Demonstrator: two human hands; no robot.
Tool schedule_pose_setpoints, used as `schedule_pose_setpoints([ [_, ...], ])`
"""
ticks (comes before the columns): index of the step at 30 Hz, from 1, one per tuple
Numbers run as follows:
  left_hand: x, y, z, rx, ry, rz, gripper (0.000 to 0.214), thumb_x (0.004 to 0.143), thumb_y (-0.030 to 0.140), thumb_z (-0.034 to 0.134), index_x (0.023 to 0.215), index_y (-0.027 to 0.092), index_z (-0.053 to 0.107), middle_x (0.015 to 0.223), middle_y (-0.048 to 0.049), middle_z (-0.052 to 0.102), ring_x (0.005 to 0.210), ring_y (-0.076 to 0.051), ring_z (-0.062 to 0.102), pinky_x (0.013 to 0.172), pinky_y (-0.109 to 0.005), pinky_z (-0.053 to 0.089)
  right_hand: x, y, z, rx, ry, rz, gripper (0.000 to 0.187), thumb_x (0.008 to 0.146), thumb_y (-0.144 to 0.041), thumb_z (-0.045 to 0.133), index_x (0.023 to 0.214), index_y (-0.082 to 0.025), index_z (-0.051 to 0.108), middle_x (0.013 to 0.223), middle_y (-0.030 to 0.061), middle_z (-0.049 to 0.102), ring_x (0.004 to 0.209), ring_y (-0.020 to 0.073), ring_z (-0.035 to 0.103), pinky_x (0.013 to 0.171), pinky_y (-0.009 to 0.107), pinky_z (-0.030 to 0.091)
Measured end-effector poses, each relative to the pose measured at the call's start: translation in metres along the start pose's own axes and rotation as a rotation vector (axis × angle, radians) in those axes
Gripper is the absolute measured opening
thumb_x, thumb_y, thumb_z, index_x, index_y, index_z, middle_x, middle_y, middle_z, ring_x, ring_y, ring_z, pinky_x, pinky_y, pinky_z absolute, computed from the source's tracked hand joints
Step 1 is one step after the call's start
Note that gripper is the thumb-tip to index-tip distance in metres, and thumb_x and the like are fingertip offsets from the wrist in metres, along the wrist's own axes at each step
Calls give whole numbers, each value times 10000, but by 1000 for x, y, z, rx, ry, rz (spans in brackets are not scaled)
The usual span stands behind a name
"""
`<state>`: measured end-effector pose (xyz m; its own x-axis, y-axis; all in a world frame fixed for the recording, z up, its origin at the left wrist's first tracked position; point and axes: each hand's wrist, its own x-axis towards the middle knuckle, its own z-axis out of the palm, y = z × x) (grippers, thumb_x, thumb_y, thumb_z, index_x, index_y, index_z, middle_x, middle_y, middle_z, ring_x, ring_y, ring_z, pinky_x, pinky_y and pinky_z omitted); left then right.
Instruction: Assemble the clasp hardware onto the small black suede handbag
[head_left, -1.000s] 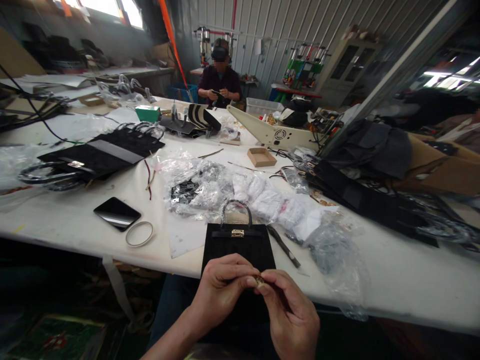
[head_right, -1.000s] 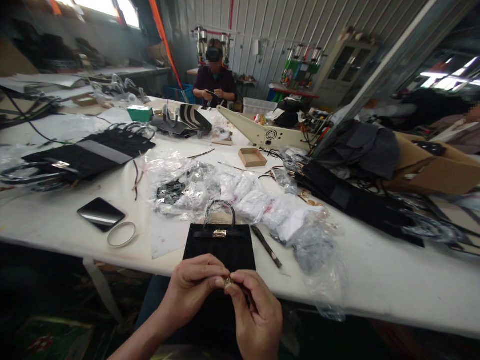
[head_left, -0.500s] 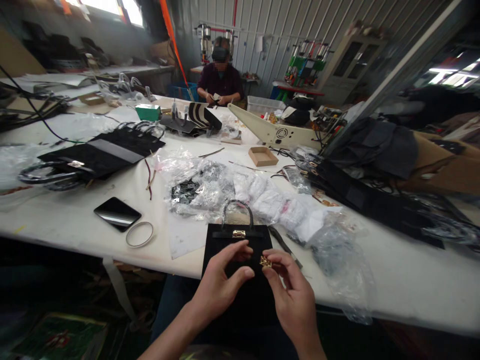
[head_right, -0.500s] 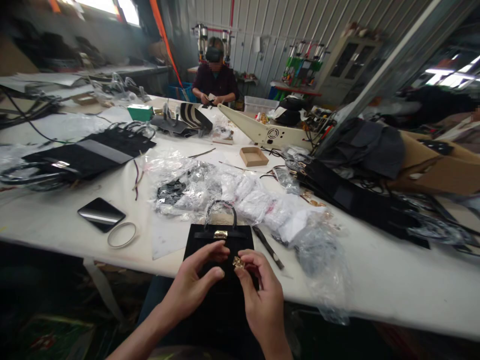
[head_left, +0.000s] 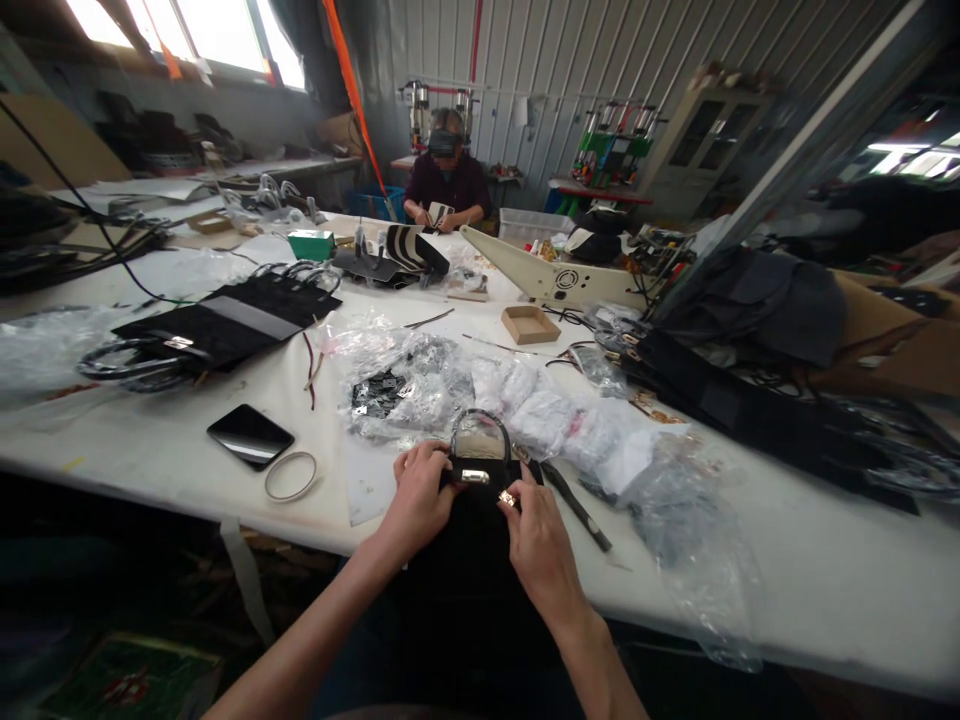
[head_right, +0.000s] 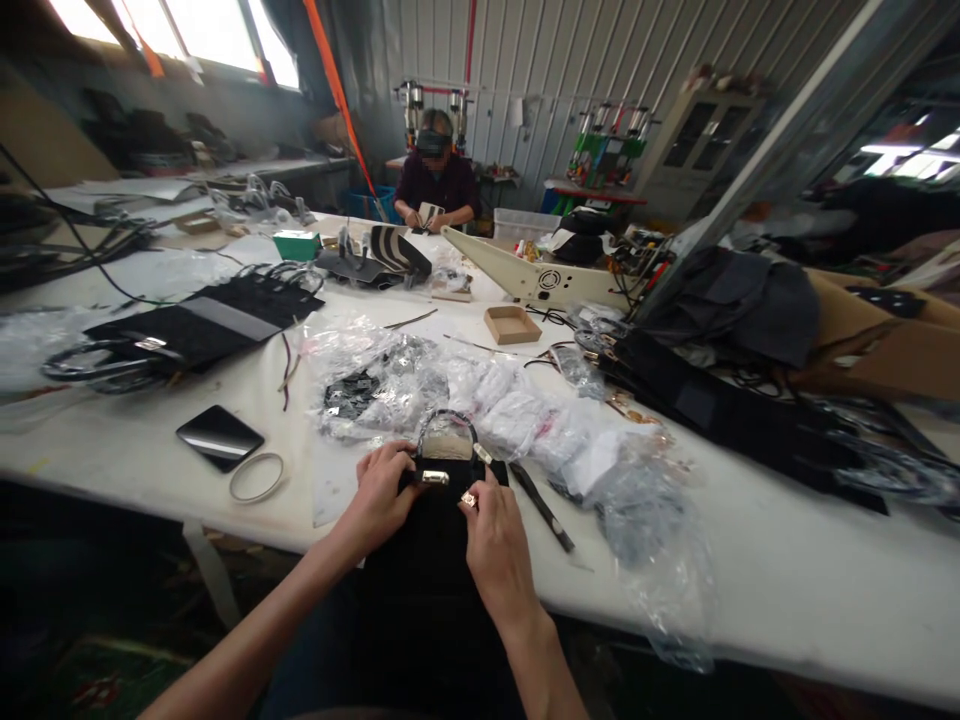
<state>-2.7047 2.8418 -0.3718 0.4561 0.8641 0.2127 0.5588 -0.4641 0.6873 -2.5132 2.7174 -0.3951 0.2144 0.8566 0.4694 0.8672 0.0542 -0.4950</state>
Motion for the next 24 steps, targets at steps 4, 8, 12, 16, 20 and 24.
schedule_pose_setpoints([
  [4, 13, -16, -13, -217, -35, -41, 235, 979, 328, 701, 846, 229, 534, 1234, -101, 710, 1167, -289, 685, 1100, -487, 497, -7, 4, 9, 81, 130, 97, 176, 1172, -379, 497, 1189, -235, 598, 1148, 139, 731, 1080, 303, 722, 929, 466, 620],
  [8, 16, -30, -15, -254, -41, -174, 230, 1002, 400, 648, 1120, 203, 666, 1218, -130, 732, 1183, -312, 708, 1089, -473, 535, -11, 5, 10, 175, 233, 218, 209, 1165, -424, 511, 1189, -226, 574, 1368, 206, 720, 1154, 284, 756, 958, 428, 628],
  [12, 16, -29, -16, -99, -72, -147, 255, 998, 381, 683, 1157, 189, 737, 1295, -168, 729, 1253, -349, 707, 1161, -506, 526, -13, 3, 6, 230, 279, 295, 251, 1148, -471, 539, 1199, -226, 563, 1438, 222, 717, 1003, 234, 784, 869, 366, 638],
  [16, 16, -12, -25, 119, -86, -78, 200, 964, 320, 769, 1073, 152, 780, 1456, -255, 659, 1349, -436, 674, 1187, -575, 526, -12, 0, 2, 283, 276, 336, 303, 1132, -535, 551, 1166, -233, 561, 1379, 221, 753, 977, 238, 795, 838, 358, 640],
  [20, 17, 1, -32, 216, -143, -35, 257, 985, 267, 759, 1206, 138, 788, 1607, -299, 564, 1453, -478, 614, 1217, -603, 502, -11, 2, -1, 356, 300, 448, 360, 1125, -585, 565, 1186, -230, 564, 1019, 120, 811, 899, 247, 804, 815, 359, 630],
  [24, 16, 6, -33, 289, -152, -36, 170, 944, 215, 768, 1086, 122, 763, 1609, -313, 553, 1468, -493, 589, 1222, -598, 487, -11, 2, 0, 426, 356, 494, 388, 1114, -597, 597, 1206, -222, 562, 1029, 125, 823, 884, 247, 807, 826, 370, 629],
])
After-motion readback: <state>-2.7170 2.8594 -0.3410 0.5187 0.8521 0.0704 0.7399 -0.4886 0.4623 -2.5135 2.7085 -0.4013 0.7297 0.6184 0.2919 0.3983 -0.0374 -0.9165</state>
